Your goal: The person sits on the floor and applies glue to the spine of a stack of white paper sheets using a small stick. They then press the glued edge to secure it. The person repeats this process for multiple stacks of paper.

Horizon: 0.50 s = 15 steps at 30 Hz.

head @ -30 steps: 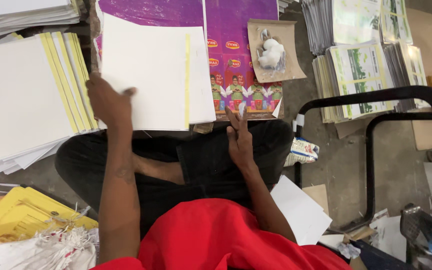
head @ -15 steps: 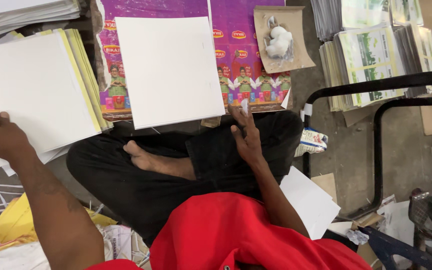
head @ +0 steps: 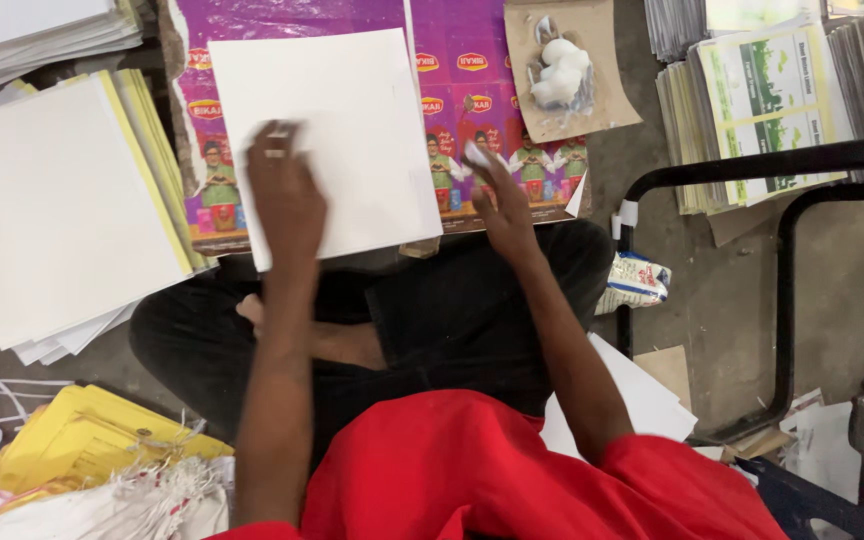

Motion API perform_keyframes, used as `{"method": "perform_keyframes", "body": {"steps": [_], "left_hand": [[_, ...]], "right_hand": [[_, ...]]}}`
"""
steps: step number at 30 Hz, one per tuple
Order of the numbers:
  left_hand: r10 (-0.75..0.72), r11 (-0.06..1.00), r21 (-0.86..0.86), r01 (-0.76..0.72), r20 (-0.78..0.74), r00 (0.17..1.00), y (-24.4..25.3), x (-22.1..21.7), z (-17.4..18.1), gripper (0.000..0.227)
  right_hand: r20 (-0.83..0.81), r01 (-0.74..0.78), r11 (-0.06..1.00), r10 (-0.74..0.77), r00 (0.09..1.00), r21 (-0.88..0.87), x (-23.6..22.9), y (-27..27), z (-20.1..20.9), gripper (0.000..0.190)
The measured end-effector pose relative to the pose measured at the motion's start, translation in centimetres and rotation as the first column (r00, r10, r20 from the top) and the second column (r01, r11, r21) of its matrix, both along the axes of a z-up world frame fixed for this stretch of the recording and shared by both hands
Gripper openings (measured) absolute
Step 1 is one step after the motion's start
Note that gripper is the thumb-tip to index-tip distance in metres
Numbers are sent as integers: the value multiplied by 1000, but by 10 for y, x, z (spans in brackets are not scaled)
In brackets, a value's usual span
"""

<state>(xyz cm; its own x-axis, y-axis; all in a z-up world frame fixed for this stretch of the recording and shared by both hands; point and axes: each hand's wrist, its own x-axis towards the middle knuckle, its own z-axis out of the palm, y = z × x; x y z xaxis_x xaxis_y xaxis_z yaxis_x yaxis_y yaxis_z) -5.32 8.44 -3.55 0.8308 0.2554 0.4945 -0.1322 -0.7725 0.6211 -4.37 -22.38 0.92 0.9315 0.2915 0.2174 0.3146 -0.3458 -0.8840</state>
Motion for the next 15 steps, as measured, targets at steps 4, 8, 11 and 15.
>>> {"method": "perform_keyframes", "body": {"steps": [4, 8, 11, 15], "left_hand": [[-124, 990, -80, 118, -80, 989, -67, 22, 51, 25], [-93, 995, -62, 84, -168, 981, -86, 33, 57, 25], [-90, 994, -68, 81, -135, 987, -89, 34, 47, 32], [-104, 993, -65, 95, -141, 985, -89, 30, 37, 35]], "right_hand": [[128, -137, 988, 144, 981, -67, 86, 5, -1, 42], [124, -231, 970, 239, 963, -69, 159, 27, -13, 39], [66, -243, 966, 250, 966, -91, 197, 41, -25, 38], [10, -228, 950, 236, 972, -214, 227, 45, -44, 38]]}}
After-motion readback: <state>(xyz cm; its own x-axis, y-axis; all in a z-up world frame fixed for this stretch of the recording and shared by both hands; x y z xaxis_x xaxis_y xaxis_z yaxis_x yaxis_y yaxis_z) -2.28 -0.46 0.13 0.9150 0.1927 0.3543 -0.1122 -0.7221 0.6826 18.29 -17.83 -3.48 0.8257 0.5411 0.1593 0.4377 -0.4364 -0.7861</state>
